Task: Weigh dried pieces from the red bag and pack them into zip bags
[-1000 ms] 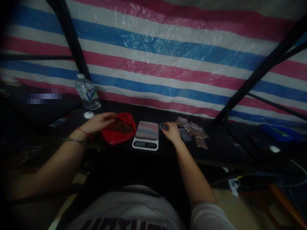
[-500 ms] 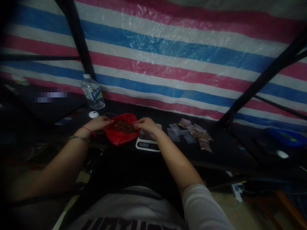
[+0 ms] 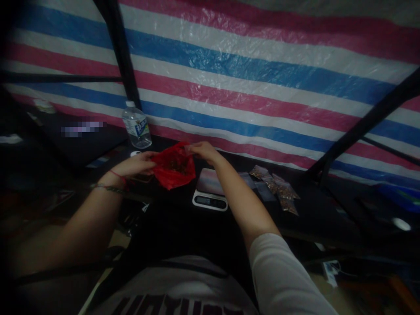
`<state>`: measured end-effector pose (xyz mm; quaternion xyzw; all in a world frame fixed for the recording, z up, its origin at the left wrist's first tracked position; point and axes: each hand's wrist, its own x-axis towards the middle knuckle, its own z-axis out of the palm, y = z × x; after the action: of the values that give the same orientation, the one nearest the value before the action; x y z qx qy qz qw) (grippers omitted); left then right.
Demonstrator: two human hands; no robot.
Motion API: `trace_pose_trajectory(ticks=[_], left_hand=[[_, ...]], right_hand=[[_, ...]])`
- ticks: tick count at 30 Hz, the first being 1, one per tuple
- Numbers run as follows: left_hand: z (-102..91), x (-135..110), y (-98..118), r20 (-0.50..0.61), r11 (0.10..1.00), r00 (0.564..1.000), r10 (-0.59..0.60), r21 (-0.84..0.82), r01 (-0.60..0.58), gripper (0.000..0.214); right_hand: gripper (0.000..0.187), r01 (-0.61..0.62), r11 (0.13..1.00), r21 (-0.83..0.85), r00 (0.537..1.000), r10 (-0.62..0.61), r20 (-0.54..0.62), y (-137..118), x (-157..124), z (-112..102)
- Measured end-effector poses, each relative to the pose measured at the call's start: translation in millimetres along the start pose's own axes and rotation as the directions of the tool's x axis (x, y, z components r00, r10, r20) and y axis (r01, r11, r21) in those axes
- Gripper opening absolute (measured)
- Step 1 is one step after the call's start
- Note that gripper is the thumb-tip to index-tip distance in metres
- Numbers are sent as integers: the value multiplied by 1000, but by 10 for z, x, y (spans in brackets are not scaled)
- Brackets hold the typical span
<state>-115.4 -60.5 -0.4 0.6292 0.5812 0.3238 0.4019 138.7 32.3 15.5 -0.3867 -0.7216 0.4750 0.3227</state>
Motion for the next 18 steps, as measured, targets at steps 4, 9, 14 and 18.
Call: trace_pose_trajectory(ticks=[4,9,14,18], left_hand=[[3,-40,98,-5,993,999,37,-115,-37,67],[36,-129,79,272,996,959,-75,-27,86,69],[-62,-29,-146,263,980,950,-170,-57,191,62],[101,185,-347,-52,929,996,-70,-368,46,43]], right_hand=[[29,63,984,164,998,-58,-39,-75,-11,34],[31,38,998,48,997,-35,-63,131,-45,92],[26,43,944,-326,995,-70,-71,119,-190,8],[29,158,860,-485,980,-196,-28,-75,-369,131]])
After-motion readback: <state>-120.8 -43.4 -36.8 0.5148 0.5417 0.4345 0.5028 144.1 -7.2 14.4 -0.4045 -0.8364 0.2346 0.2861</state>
